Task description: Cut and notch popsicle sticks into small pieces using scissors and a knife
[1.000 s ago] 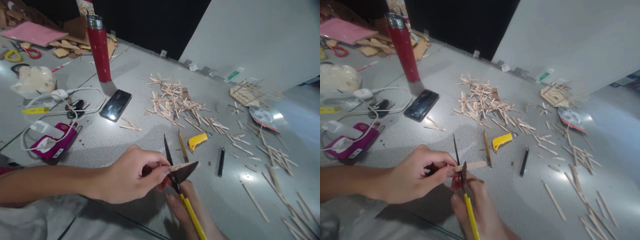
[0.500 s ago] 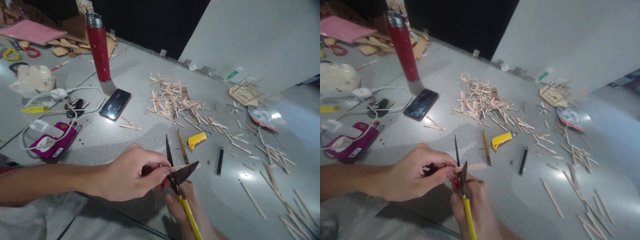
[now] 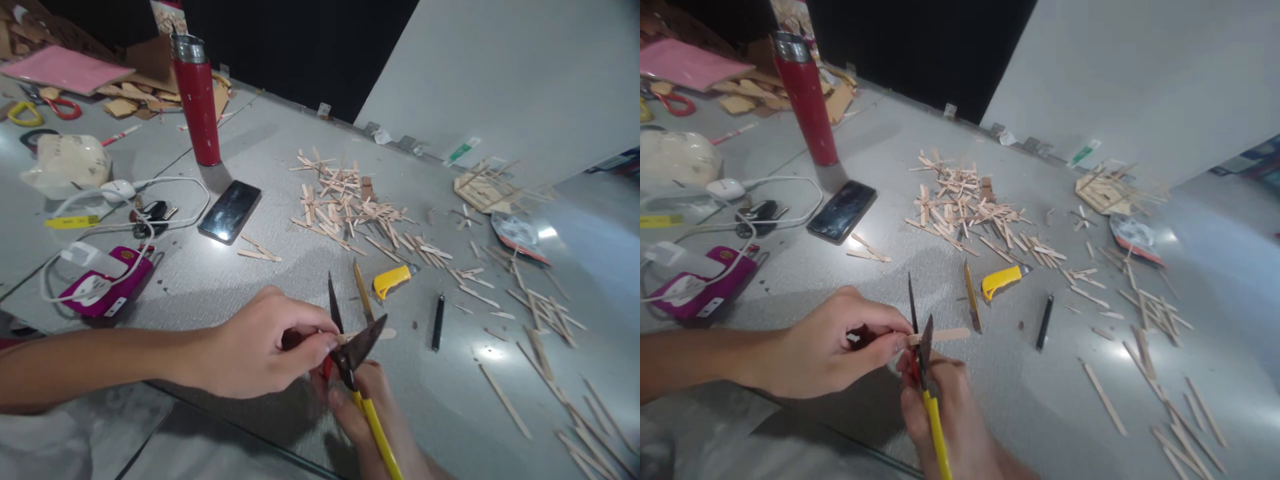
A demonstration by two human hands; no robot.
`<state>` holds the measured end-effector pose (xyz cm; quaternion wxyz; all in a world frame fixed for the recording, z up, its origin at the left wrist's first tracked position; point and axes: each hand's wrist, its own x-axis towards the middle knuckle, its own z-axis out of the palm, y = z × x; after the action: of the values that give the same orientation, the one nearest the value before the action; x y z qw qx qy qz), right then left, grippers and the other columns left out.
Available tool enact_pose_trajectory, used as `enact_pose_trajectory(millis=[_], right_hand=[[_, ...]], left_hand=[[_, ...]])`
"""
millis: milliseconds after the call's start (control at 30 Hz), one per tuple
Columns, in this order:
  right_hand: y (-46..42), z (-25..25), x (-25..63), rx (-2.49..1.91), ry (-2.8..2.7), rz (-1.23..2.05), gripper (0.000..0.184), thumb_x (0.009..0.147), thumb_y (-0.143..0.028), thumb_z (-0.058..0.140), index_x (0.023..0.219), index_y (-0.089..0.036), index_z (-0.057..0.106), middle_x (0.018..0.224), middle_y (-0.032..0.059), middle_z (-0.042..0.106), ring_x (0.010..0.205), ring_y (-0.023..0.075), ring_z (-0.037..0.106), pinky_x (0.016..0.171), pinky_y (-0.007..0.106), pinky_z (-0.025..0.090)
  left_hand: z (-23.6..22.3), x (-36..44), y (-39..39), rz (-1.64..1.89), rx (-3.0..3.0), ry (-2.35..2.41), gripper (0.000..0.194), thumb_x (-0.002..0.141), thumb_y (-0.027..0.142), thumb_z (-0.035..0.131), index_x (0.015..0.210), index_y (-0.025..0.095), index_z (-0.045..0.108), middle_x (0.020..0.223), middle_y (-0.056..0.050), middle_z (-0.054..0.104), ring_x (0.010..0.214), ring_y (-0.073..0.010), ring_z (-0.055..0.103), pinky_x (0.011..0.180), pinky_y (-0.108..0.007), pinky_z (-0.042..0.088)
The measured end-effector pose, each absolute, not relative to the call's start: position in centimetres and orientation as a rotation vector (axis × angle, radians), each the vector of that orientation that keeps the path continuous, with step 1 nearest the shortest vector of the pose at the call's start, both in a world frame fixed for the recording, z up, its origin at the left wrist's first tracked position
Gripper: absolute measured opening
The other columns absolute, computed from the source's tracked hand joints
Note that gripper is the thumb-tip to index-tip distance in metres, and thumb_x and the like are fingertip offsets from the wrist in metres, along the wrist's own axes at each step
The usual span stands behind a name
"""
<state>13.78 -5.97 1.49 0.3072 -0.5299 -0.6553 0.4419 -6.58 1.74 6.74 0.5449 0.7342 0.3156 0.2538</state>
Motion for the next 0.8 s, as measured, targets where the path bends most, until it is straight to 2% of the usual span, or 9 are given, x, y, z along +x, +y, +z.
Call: enact_pose_trajectory(millis=[200, 367, 800], right_hand=[[-6.29, 1.34, 14.04, -1.462, -1.74, 1.113, 0.039, 0.096, -0.052, 0.049, 0.082, -0.021, 0.069, 0.075, 0.0057, 0.062, 0.071, 0.0222, 0.058, 0.07, 0.037, 0.052], [-6.2, 1.13, 14.25, -1.465, -1.72, 1.204, 0.039, 0.093, -0.054, 0.054, 0.074, -0.022, 0.064, 0.07, 0.0042, 0.06, 0.067, 0.0212, 0.058, 0.064, 0.034, 0.053], [-6.34, 1.1, 14.24, -1.511, -1.623, 1.276, 0.033, 0.09, -0.05, 0.059, 0.079, -0.02, 0.067, 0.075, 0.0062, 0.064, 0.07, 0.0217, 0.06, 0.062, 0.034, 0.053]], left_hand=[[6.64, -6.46, 1.68, 0.617, 1.785, 0.753, 0.026, 0.098, 0.018, 0.051, 0.084, 0.011, 0.073, 0.059, 0.001, 0.061, 0.05, -0.007, 0.043, 0.048, -0.016, 0.033], [6.57, -6.37, 1.54, 0.633, 1.776, 0.764, 0.027, 0.098, 0.018, 0.051, 0.083, 0.01, 0.072, 0.056, 0.003, 0.055, 0.051, -0.0066, 0.037, 0.047, -0.015, 0.031], [6.23, -6.25, 1.47, 0.614, 1.743, 0.776, 0.028, 0.099, 0.02, 0.051, 0.083, 0.011, 0.072, 0.059, 0.002, 0.058, 0.053, -0.0073, 0.039, 0.049, -0.016, 0.032]])
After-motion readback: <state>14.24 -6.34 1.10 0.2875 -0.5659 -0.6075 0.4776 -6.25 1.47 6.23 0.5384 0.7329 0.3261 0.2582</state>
